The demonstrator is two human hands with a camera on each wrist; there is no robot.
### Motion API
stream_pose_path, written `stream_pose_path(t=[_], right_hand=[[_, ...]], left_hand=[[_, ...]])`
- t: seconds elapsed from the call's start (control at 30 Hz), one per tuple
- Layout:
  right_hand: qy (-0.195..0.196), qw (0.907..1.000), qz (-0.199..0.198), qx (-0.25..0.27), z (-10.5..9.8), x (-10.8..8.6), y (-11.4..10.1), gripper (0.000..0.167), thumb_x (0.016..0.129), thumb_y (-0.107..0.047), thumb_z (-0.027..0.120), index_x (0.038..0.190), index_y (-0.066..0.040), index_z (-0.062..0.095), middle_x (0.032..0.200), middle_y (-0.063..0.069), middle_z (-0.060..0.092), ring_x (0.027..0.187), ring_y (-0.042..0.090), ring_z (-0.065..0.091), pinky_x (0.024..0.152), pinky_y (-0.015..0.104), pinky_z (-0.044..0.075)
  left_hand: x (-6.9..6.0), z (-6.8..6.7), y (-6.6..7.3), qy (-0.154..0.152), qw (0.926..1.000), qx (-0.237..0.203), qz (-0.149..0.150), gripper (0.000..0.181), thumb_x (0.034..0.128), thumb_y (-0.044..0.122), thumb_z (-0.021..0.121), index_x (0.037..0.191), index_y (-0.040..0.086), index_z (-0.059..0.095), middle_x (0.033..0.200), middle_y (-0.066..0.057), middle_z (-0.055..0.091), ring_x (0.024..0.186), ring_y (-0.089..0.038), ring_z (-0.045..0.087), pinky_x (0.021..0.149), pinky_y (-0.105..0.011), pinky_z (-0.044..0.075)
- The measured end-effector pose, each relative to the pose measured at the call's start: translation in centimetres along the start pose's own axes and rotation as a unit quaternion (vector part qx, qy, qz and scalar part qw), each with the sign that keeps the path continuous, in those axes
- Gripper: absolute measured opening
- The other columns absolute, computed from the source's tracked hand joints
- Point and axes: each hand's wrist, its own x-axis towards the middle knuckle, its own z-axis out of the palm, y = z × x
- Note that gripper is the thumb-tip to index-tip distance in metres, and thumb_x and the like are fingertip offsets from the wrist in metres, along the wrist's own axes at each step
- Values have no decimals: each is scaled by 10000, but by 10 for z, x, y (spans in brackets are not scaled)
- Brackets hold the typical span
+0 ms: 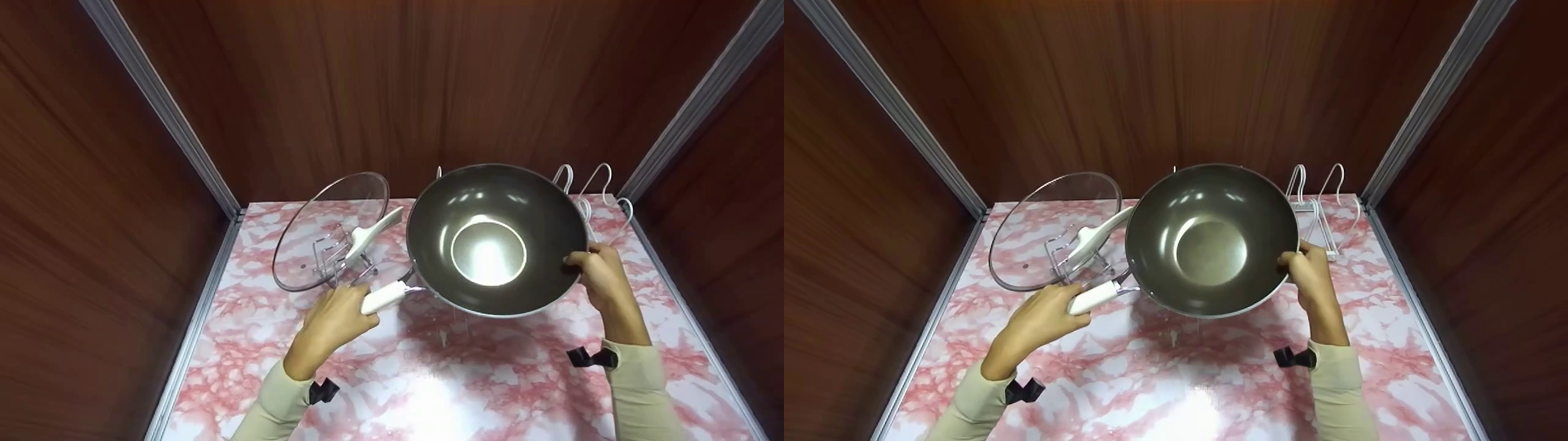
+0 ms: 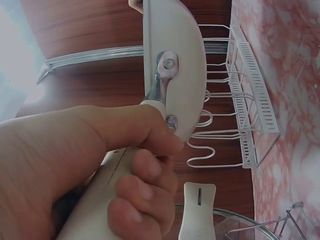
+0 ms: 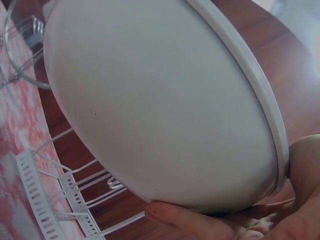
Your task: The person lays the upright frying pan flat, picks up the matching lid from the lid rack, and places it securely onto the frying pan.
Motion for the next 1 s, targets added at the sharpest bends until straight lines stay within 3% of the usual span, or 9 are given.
stream_pose_path(t=[0.27, 0.5, 0.77, 1.0], right_hand=[[43, 9997, 29, 221, 1, -11, 5, 253, 904, 115, 520, 949, -74, 682, 835, -44, 696, 778, 85, 701, 706, 252, 631], [94, 9998, -37, 156, 4, -17, 12, 249, 895, 111, 526, 925, -65, 699, 819, -34, 699, 768, 96, 708, 699, 258, 635], [167, 9997, 8, 182, 7, -23, 17, 231, 883, 110, 541, 899, -65, 691, 820, -20, 694, 762, 109, 714, 696, 262, 633], [109, 9995, -20, 282, 10, -27, 23, 263, 880, 130, 535, 923, -60, 712, 823, -14, 720, 763, 117, 733, 694, 284, 647]], left_hand=[[-3, 2, -3, 169, 9998, 24, 41, 200, 777, 175, 789, 788, 163, 589, 654, 53, 473, 579, -142, 432, 507, -305, 340], [-6, 9, -5, 419, 9989, 198, -119, 203, 749, 195, 798, 746, 162, 598, 629, 41, 492, 566, -173, 439, 496, -324, 329], [-8, 14, -8, 622, 9962, 564, -248, 218, 752, 233, 820, 718, 159, 617, 622, -8, 565, 542, -215, 508, 489, -394, 408], [-11, 19, -12, 741, 9951, 622, -213, 200, 746, 213, 819, 713, 143, 634, 625, -43, 595, 533, -250, 542, 486, -436, 459]])
